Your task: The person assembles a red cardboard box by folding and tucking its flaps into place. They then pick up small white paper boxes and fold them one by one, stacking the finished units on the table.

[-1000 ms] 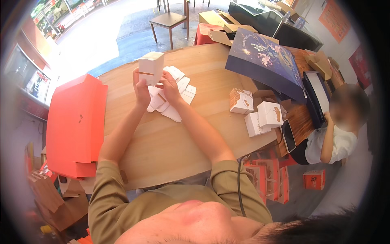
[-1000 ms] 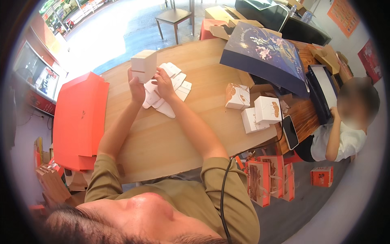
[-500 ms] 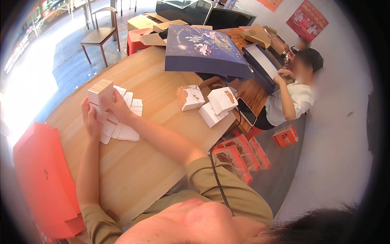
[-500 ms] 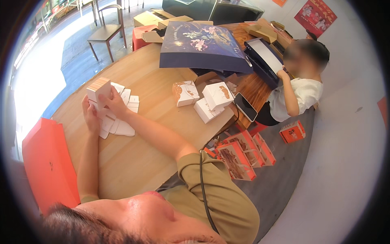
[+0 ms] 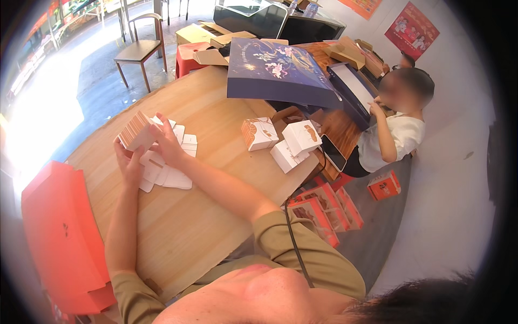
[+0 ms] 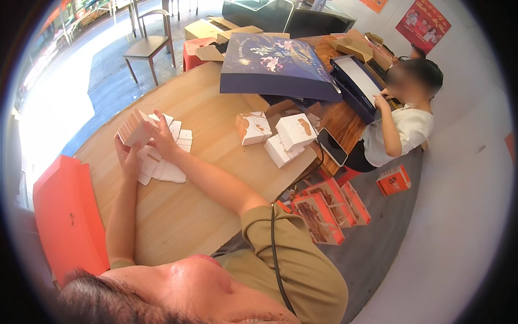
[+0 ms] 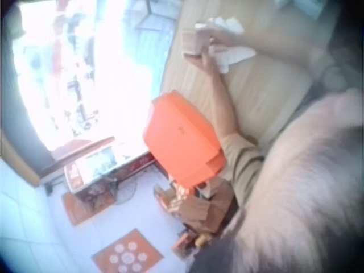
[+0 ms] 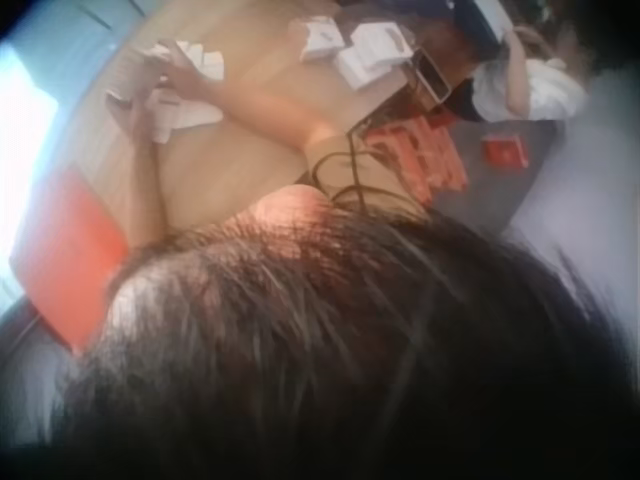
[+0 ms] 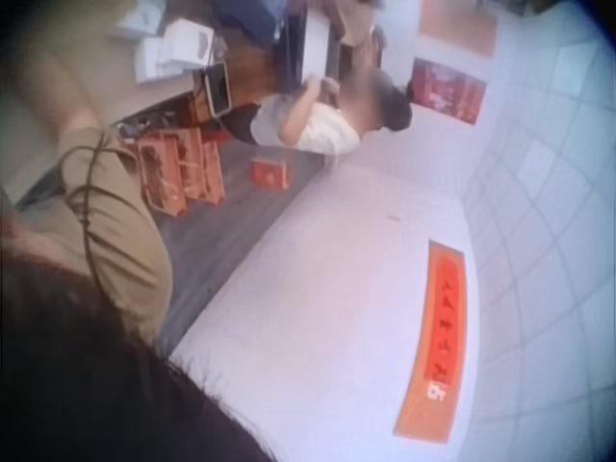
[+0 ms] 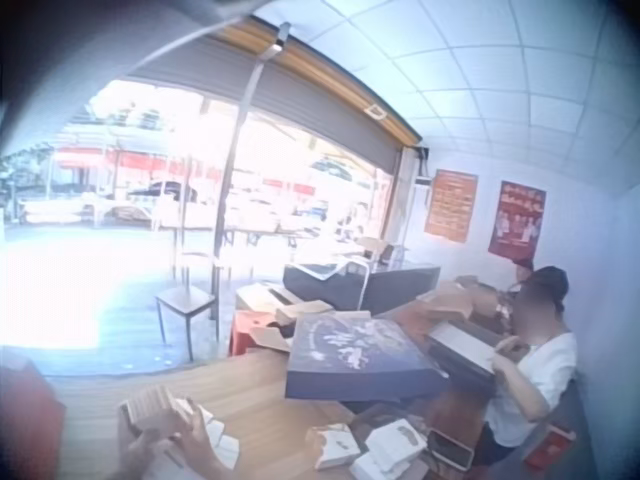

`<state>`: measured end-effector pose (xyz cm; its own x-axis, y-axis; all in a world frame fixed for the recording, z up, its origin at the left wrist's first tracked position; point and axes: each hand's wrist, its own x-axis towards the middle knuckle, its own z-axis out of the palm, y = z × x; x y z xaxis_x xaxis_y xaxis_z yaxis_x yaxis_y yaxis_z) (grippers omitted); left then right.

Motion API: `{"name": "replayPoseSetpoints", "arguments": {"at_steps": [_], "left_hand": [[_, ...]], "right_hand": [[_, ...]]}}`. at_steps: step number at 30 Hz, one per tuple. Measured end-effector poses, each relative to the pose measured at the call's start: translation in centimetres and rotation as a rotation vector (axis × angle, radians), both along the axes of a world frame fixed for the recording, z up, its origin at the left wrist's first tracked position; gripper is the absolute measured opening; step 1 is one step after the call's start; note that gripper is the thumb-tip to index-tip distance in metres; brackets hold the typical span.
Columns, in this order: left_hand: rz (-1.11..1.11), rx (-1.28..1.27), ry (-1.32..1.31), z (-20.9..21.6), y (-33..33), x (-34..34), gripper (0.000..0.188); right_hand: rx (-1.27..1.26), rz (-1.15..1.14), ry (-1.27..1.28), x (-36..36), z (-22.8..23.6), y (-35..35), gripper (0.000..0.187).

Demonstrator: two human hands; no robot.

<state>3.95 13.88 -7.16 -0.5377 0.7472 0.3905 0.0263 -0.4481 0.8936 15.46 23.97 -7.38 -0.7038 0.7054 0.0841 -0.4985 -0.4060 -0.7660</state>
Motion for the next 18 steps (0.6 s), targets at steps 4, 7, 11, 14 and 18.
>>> {"name": "replayPoseSetpoints", "arguments": {"at_steps": [4, 7, 11, 14, 18], "left_hand": [[-0.074, -0.021, -0.076, 0.2, -0.4, -0.5, 0.069], [-0.117, -0.018, -0.092, 0.6, -0.3, 0.1, 0.068], [-0.08, -0.03, -0.006, 0.5, 0.3, 0.4, 0.063], [-0.094, -0.019, -0.019, 0.8, 0.2, 0.3, 0.064], [-0.085, 0.024, 0.039, 0.0, 0.0, -0.3, 0.064]], "right_hand": [[0.03, 0.092, 0.012, -0.1, -0.3, 0.4, 0.094], [-0.035, 0.065, 0.033, -0.1, -0.5, 0.5, 0.096], [-0.042, 0.035, 0.057, 0.0, -0.5, 0.3, 0.08], [-0.029, 0.189, 0.127, 0.3, -0.2, 1.3, 0.08], [0.014, 0.19, 0.032, 0.8, 2.0, -0.4, 0.07]]}}
